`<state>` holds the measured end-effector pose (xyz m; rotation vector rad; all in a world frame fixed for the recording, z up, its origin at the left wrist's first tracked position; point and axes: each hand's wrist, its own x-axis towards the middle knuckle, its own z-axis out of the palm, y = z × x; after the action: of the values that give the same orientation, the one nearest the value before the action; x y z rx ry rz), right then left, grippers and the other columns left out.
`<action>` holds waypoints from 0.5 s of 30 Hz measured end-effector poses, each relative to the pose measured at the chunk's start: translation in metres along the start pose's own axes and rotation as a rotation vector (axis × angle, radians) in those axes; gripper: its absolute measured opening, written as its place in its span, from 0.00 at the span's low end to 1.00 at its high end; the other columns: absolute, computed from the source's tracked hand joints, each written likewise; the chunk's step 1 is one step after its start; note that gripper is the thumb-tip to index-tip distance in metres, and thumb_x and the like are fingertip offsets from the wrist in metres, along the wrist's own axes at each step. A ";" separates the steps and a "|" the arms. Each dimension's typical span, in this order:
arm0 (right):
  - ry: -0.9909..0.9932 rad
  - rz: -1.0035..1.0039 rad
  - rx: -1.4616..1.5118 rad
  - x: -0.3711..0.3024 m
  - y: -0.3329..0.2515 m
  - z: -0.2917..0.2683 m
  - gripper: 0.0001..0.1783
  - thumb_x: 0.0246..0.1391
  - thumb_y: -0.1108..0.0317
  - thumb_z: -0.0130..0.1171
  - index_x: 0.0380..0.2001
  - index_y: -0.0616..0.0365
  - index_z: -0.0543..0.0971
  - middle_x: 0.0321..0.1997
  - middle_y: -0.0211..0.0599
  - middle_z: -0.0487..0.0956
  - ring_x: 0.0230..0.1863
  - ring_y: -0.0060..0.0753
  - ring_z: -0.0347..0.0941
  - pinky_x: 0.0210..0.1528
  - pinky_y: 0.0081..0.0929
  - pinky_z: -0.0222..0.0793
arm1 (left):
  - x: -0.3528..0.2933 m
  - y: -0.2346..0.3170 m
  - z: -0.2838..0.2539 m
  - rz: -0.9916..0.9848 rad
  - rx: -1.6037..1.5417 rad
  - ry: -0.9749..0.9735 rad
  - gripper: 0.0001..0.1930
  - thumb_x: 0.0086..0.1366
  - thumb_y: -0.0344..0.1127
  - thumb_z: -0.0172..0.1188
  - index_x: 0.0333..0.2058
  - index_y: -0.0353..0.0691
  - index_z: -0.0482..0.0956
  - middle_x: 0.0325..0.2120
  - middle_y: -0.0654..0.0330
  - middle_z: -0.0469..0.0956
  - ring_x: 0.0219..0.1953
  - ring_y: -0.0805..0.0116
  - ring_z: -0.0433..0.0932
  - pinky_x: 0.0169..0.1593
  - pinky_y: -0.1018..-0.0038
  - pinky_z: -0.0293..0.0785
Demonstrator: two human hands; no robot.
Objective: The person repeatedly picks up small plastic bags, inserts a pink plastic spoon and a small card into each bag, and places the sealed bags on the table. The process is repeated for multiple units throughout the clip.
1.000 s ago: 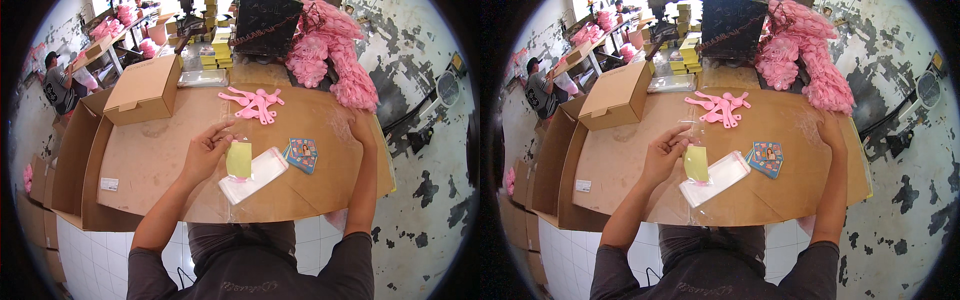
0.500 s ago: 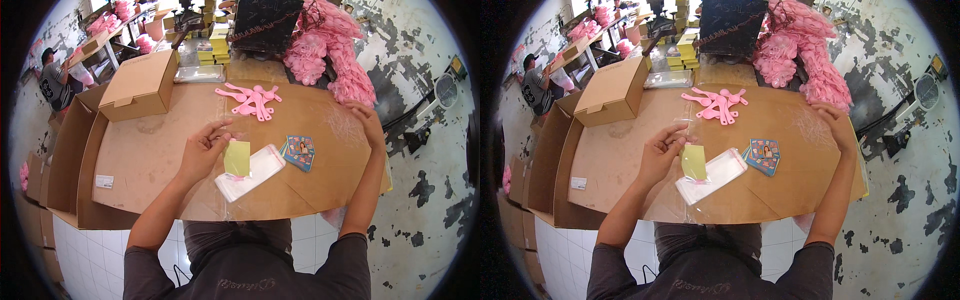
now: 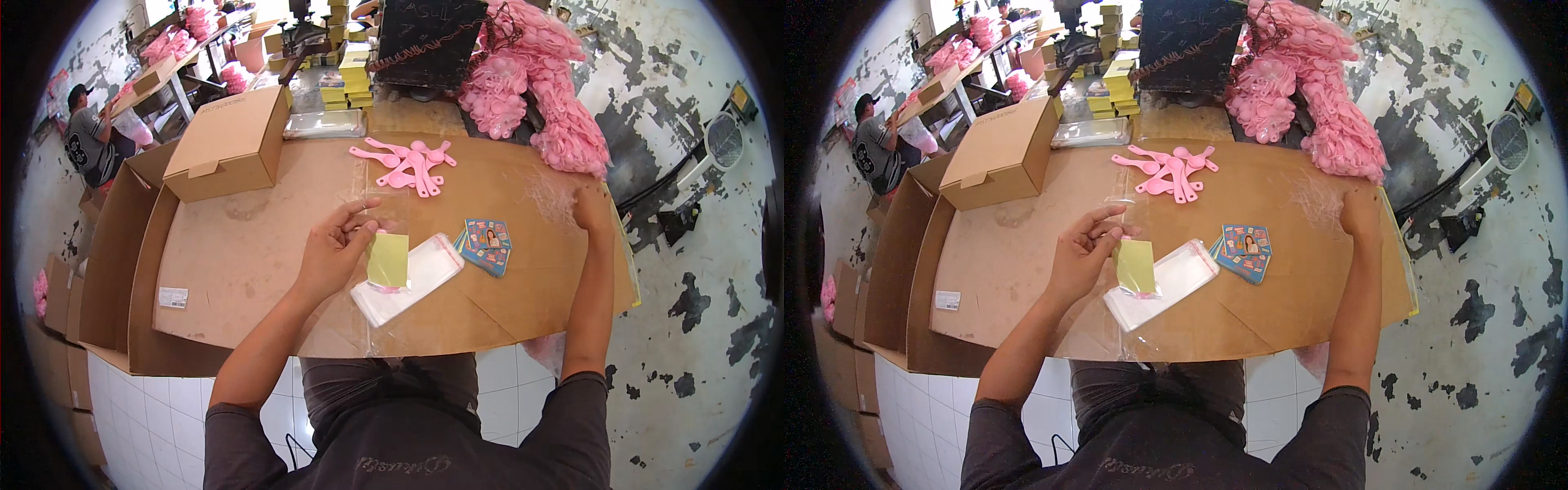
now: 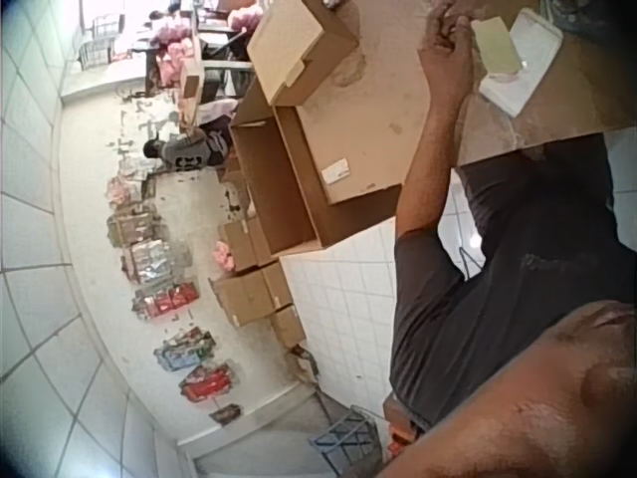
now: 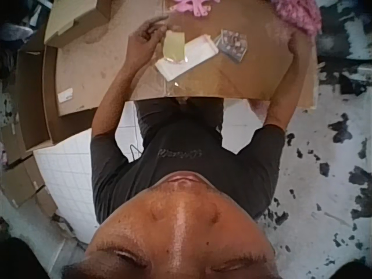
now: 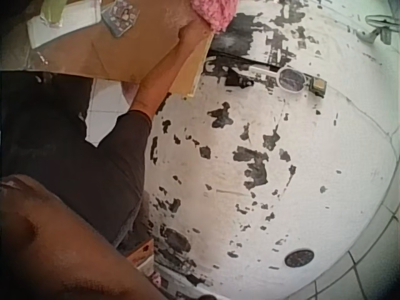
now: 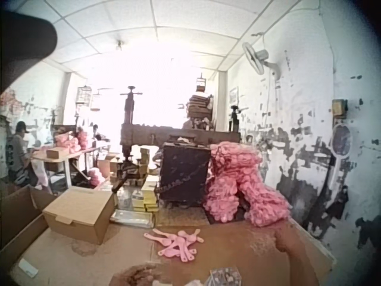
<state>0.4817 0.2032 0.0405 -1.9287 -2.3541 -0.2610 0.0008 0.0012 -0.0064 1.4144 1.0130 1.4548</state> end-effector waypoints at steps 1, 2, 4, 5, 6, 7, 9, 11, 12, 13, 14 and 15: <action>0.057 0.052 -0.545 -0.001 0.000 0.005 0.16 0.68 0.62 0.58 0.46 0.64 0.85 0.47 0.40 0.88 0.48 0.38 0.84 0.54 0.32 0.75 | 0.000 -0.001 -0.001 0.004 0.016 0.002 0.18 0.76 0.27 0.55 0.62 0.32 0.73 0.46 0.50 0.87 0.47 0.70 0.85 0.53 0.74 0.81; 0.097 -0.025 0.112 -0.001 -0.009 -0.005 0.16 0.68 0.62 0.58 0.47 0.64 0.85 0.46 0.41 0.87 0.45 0.36 0.84 0.51 0.31 0.75 | -0.002 -0.001 -0.003 0.002 0.020 0.012 0.18 0.76 0.27 0.55 0.62 0.32 0.73 0.46 0.50 0.87 0.47 0.70 0.85 0.53 0.74 0.81; 0.117 -0.099 0.771 -0.005 -0.021 -0.023 0.16 0.67 0.63 0.58 0.48 0.64 0.84 0.44 0.41 0.87 0.42 0.35 0.84 0.48 0.30 0.75 | -0.004 -0.001 -0.006 -0.005 0.030 0.013 0.18 0.76 0.26 0.55 0.62 0.32 0.73 0.45 0.50 0.87 0.48 0.70 0.85 0.53 0.74 0.81; 0.022 -0.177 1.231 -0.009 -0.024 -0.029 0.16 0.67 0.63 0.58 0.48 0.64 0.84 0.44 0.41 0.87 0.41 0.34 0.83 0.47 0.31 0.75 | -0.005 -0.002 -0.006 -0.010 0.031 0.016 0.18 0.76 0.26 0.55 0.62 0.32 0.73 0.45 0.50 0.87 0.48 0.70 0.85 0.53 0.74 0.81; -0.083 -0.253 1.689 -0.011 -0.026 -0.031 0.16 0.66 0.64 0.58 0.48 0.65 0.84 0.44 0.42 0.86 0.41 0.34 0.83 0.46 0.31 0.75 | -0.006 -0.002 -0.007 -0.006 0.005 0.026 0.18 0.76 0.26 0.56 0.62 0.31 0.73 0.45 0.51 0.87 0.47 0.73 0.84 0.52 0.76 0.80; -0.069 -0.240 1.684 -0.009 -0.014 -0.023 0.16 0.66 0.64 0.58 0.48 0.65 0.84 0.44 0.42 0.86 0.41 0.34 0.83 0.46 0.31 0.75 | -0.002 -0.005 -0.006 0.006 -0.029 0.018 0.18 0.76 0.27 0.56 0.61 0.31 0.73 0.45 0.52 0.87 0.47 0.76 0.84 0.52 0.79 0.78; -0.043 0.033 0.519 0.006 0.022 -0.001 0.16 0.66 0.69 0.53 0.52 0.63 0.82 0.47 0.38 0.85 0.46 0.28 0.81 0.48 0.31 0.76 | 0.000 -0.005 -0.001 0.012 -0.036 0.002 0.18 0.76 0.27 0.56 0.61 0.31 0.74 0.45 0.52 0.87 0.47 0.76 0.84 0.52 0.79 0.78; 0.096 -0.048 0.509 -0.002 0.001 -0.004 0.16 0.66 0.69 0.54 0.52 0.63 0.82 0.45 0.38 0.85 0.44 0.29 0.81 0.47 0.31 0.76 | 0.000 -0.006 -0.007 0.003 -0.027 0.019 0.18 0.76 0.26 0.56 0.61 0.31 0.74 0.44 0.52 0.87 0.47 0.76 0.84 0.52 0.79 0.78; 0.233 -0.127 0.492 -0.007 -0.015 -0.008 0.16 0.67 0.69 0.54 0.52 0.63 0.82 0.43 0.39 0.86 0.43 0.29 0.81 0.46 0.31 0.75 | -0.002 -0.007 -0.010 -0.007 0.008 0.029 0.18 0.76 0.26 0.56 0.61 0.32 0.73 0.45 0.50 0.87 0.47 0.71 0.85 0.52 0.75 0.81; 0.233 -0.131 0.494 -0.014 -0.026 -0.023 0.16 0.67 0.69 0.54 0.52 0.63 0.82 0.43 0.39 0.86 0.43 0.29 0.81 0.46 0.31 0.75 | -0.003 -0.009 -0.012 -0.016 0.038 0.038 0.18 0.76 0.25 0.55 0.62 0.33 0.73 0.45 0.49 0.87 0.48 0.67 0.86 0.51 0.71 0.83; 0.157 -0.222 0.982 -0.019 -0.037 -0.040 0.15 0.66 0.67 0.56 0.51 0.62 0.83 0.44 0.39 0.86 0.43 0.30 0.80 0.43 0.32 0.74 | -0.003 -0.009 -0.014 -0.015 0.042 0.043 0.18 0.76 0.25 0.55 0.62 0.33 0.73 0.45 0.49 0.87 0.48 0.67 0.86 0.51 0.71 0.83; 0.065 -0.306 1.465 -0.023 -0.042 -0.048 0.15 0.66 0.65 0.57 0.50 0.61 0.84 0.45 0.39 0.86 0.42 0.30 0.79 0.40 0.33 0.74 | -0.003 -0.010 -0.015 -0.010 0.042 0.046 0.18 0.76 0.25 0.55 0.62 0.33 0.73 0.45 0.49 0.87 0.48 0.67 0.86 0.51 0.72 0.83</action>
<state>0.4434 0.1639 0.0807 -0.7955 -1.7388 1.0462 -0.0136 0.0012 -0.0177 1.4095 1.0841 1.4721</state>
